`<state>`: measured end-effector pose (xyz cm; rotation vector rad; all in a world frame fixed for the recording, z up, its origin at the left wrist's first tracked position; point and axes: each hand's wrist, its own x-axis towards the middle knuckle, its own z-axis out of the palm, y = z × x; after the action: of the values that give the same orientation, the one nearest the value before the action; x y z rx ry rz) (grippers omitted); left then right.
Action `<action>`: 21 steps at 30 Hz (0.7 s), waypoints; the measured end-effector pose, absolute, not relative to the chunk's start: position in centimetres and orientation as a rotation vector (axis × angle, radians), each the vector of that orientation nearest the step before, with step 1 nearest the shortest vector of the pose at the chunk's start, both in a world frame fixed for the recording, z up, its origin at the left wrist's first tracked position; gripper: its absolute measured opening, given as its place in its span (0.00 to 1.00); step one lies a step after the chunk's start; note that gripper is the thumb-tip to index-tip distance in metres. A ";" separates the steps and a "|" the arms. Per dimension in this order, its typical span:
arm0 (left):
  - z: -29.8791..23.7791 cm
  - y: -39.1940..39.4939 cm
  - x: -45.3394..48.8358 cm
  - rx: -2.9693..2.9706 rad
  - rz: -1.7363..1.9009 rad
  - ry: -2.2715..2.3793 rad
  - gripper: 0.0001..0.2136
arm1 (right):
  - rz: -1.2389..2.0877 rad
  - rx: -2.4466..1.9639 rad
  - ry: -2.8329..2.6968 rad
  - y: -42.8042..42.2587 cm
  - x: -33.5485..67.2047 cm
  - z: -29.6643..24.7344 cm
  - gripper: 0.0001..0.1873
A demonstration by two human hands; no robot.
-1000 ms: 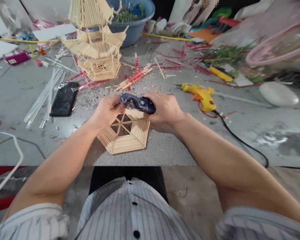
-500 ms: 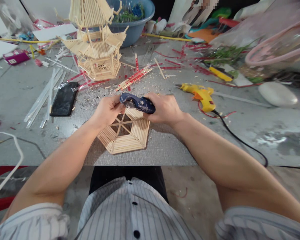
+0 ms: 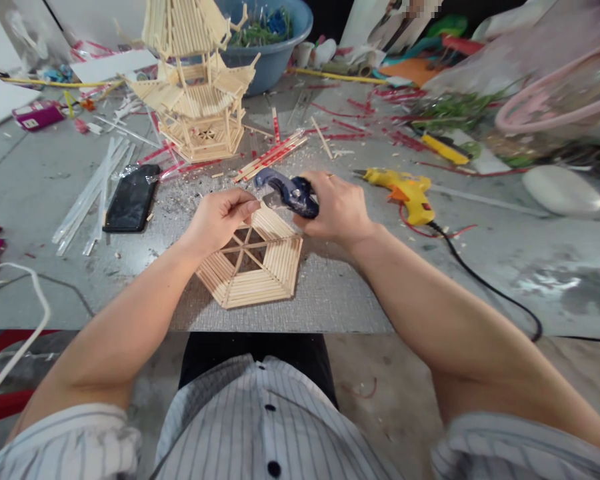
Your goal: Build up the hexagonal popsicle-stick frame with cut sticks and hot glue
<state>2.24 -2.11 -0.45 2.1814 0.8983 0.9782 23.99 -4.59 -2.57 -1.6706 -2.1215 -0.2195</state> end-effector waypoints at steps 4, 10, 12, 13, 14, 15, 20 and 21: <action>-1.1 -1.7 2.3 2.176 1.043 0.886 0.08 | -0.209 -1.656 -2.132 -4.5 24.5 -2.6 0.28; -1.9 -1.0 2.1 2.213 1.115 0.900 0.15 | -0.189 -1.651 -2.205 -4.8 23.9 -2.3 0.27; -2.0 -1.0 2.1 2.233 1.111 0.922 0.16 | -0.185 -1.658 -2.218 -4.9 23.8 -2.3 0.28; -2.0 -1.1 2.1 2.237 1.107 0.931 0.16 | -0.184 -1.658 -2.223 -5.0 23.7 -2.2 0.27; -2.0 -1.1 2.1 2.237 1.104 0.940 0.15 | -0.183 -1.656 -2.229 -5.0 23.6 -2.2 0.27; -1.9 -1.1 2.1 2.235 1.106 0.949 0.15 | -0.182 -1.651 -2.233 -5.0 23.6 -2.2 0.27; -1.9 -1.3 2.2 2.222 1.114 0.949 0.13 | -0.184 -1.641 -2.228 -5.1 23.5 -2.3 0.25; -1.9 -1.4 2.3 2.221 1.111 0.943 0.13 | -0.181 -1.643 -2.229 -5.1 23.5 -2.3 0.26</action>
<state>2.27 -1.35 -1.85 2.2211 0.9434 1.1113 23.54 -5.12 -2.30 -1.6433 -2.2288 -0.1815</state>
